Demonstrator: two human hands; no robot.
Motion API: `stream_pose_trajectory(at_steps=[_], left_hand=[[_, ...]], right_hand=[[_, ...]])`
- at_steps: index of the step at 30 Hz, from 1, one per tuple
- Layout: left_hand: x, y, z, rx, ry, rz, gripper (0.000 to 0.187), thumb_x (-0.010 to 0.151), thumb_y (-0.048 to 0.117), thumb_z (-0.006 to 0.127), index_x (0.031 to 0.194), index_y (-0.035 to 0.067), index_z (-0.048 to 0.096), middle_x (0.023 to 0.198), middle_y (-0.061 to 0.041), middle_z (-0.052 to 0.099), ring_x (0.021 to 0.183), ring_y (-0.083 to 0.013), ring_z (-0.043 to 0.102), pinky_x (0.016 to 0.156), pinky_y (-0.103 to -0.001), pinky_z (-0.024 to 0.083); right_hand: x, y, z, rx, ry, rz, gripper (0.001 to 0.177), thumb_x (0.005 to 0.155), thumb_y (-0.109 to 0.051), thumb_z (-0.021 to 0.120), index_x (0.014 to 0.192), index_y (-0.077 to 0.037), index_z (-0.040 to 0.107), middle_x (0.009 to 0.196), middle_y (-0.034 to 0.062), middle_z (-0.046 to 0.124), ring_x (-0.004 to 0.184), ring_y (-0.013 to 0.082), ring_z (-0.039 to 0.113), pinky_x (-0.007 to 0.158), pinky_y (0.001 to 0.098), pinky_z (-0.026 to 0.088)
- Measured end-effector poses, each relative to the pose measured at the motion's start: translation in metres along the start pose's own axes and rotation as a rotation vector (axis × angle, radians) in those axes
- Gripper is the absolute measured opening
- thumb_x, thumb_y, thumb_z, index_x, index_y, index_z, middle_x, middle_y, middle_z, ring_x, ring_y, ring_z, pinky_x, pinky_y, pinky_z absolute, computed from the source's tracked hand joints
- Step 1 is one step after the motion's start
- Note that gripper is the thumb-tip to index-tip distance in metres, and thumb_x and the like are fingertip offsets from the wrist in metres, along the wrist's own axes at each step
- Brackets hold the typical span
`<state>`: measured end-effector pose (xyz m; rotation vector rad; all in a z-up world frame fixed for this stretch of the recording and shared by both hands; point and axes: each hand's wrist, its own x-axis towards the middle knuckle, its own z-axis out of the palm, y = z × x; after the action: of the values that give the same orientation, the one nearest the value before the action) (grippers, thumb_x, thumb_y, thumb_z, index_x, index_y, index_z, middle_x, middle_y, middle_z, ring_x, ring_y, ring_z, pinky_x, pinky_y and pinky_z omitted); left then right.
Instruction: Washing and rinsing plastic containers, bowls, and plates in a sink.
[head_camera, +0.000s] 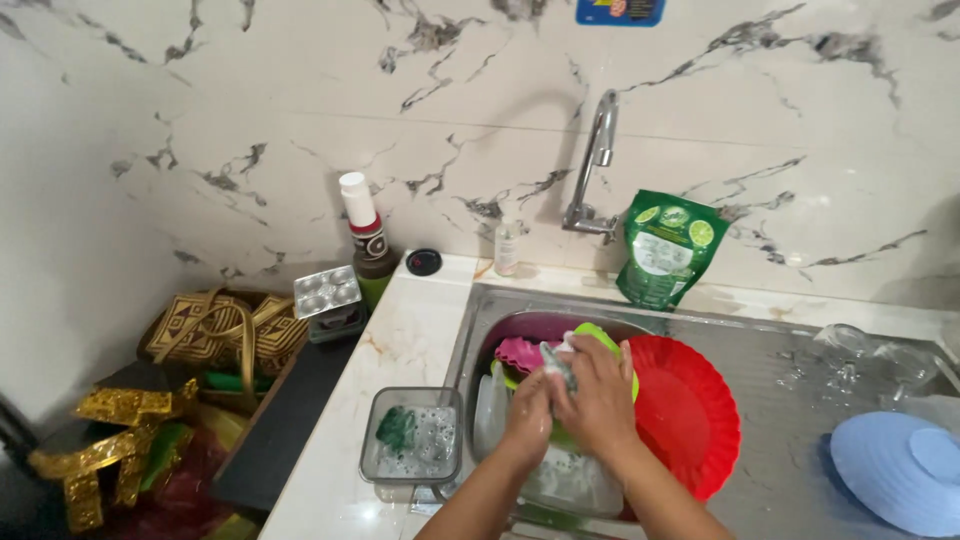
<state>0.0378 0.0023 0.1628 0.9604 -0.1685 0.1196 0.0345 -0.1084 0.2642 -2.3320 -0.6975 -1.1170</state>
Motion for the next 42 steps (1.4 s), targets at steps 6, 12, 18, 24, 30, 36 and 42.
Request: stream_pose_trajectory(at_steps=[6, 12, 18, 24, 30, 36, 42], left_hand=[[0.007, -0.042, -0.02, 0.159, -0.08, 0.043, 0.027, 0.114, 0.024, 0.054, 0.118, 0.0, 0.067, 0.104, -0.001, 0.064, 0.095, -0.0094, 0.057, 0.084, -0.026, 0.047], [0.016, 0.003, -0.012, 0.128, 0.131, -0.031, 0.03, 0.105, 0.029, 0.051, 0.112, 0.007, 0.069, 0.098, -0.002, 0.072, 0.089, -0.0109, 0.067, 0.08, -0.027, 0.055], [0.004, 0.018, 0.003, 0.072, 0.084, -0.1, 0.037, 0.108, 0.036, 0.051, 0.113, 0.004, 0.069, 0.097, -0.001, 0.07, 0.086, -0.0119, 0.063, 0.078, -0.029, 0.053], [0.014, 0.03, 0.002, 0.124, 0.328, -0.24, 0.048, 0.105, 0.047, 0.044, 0.112, 0.007, 0.069, 0.095, 0.0, 0.071, 0.085, -0.0073, 0.065, 0.078, -0.025, 0.055], [0.011, 0.028, 0.001, 0.23, 0.102, -0.047, 0.05, 0.106, 0.048, 0.047, 0.108, 0.003, 0.07, 0.089, -0.001, 0.067, 0.076, -0.0086, 0.058, 0.067, -0.026, 0.05], [0.02, 0.007, -0.019, 0.206, 0.217, -0.117, 0.056, 0.107, 0.052, 0.046, 0.104, 0.001, 0.07, 0.081, -0.003, 0.063, 0.071, -0.0111, 0.057, 0.064, -0.027, 0.048], [0.026, 0.0, -0.016, 0.183, 0.23, -0.164, 0.06, 0.099, 0.055, 0.046, 0.116, 0.003, 0.07, 0.099, -0.004, 0.073, 0.084, -0.0131, 0.066, 0.077, -0.029, 0.055]], right_hand=[[0.002, 0.09, 0.034, 0.208, -0.353, 0.684, 0.027, 0.108, -0.032, 0.056, 0.121, -0.01, 0.066, 0.126, 0.0174, 0.068, 0.122, 0.0361, 0.063, 0.105, 0.047, 0.05], [0.011, -0.023, -0.011, -0.014, 0.062, -0.135, 0.03, 0.091, -0.027, 0.061, 0.113, -0.006, 0.064, 0.116, 0.0219, 0.067, 0.111, 0.0449, 0.063, 0.094, 0.0596, 0.044], [0.017, 0.075, 0.046, 0.204, -0.376, 0.746, 0.035, 0.109, -0.036, 0.055, 0.12, -0.006, 0.069, 0.121, 0.0201, 0.071, 0.12, 0.041, 0.066, 0.101, 0.049, 0.053], [0.003, -0.002, 0.002, 0.109, 0.024, -0.144, 0.036, 0.089, -0.026, 0.063, 0.116, -0.003, 0.063, 0.122, 0.0182, 0.068, 0.119, 0.0406, 0.065, 0.104, 0.0544, 0.046], [0.012, 0.055, 0.03, 0.308, -0.23, 0.493, 0.043, 0.098, -0.031, 0.061, 0.132, -0.004, 0.06, 0.132, 0.0197, 0.063, 0.122, 0.039, 0.061, 0.103, 0.0464, 0.049], [0.009, 0.021, 0.008, 0.109, -0.144, -0.113, 0.033, 0.101, -0.03, 0.053, 0.12, -0.008, 0.068, 0.129, 0.014, 0.068, 0.127, 0.0372, 0.061, 0.11, 0.0545, 0.038], [0.01, 0.048, 0.031, 0.247, -0.207, 0.479, 0.035, 0.103, -0.03, 0.052, 0.127, -0.007, 0.062, 0.135, 0.0185, 0.063, 0.126, 0.0359, 0.056, 0.107, 0.047, 0.045]])
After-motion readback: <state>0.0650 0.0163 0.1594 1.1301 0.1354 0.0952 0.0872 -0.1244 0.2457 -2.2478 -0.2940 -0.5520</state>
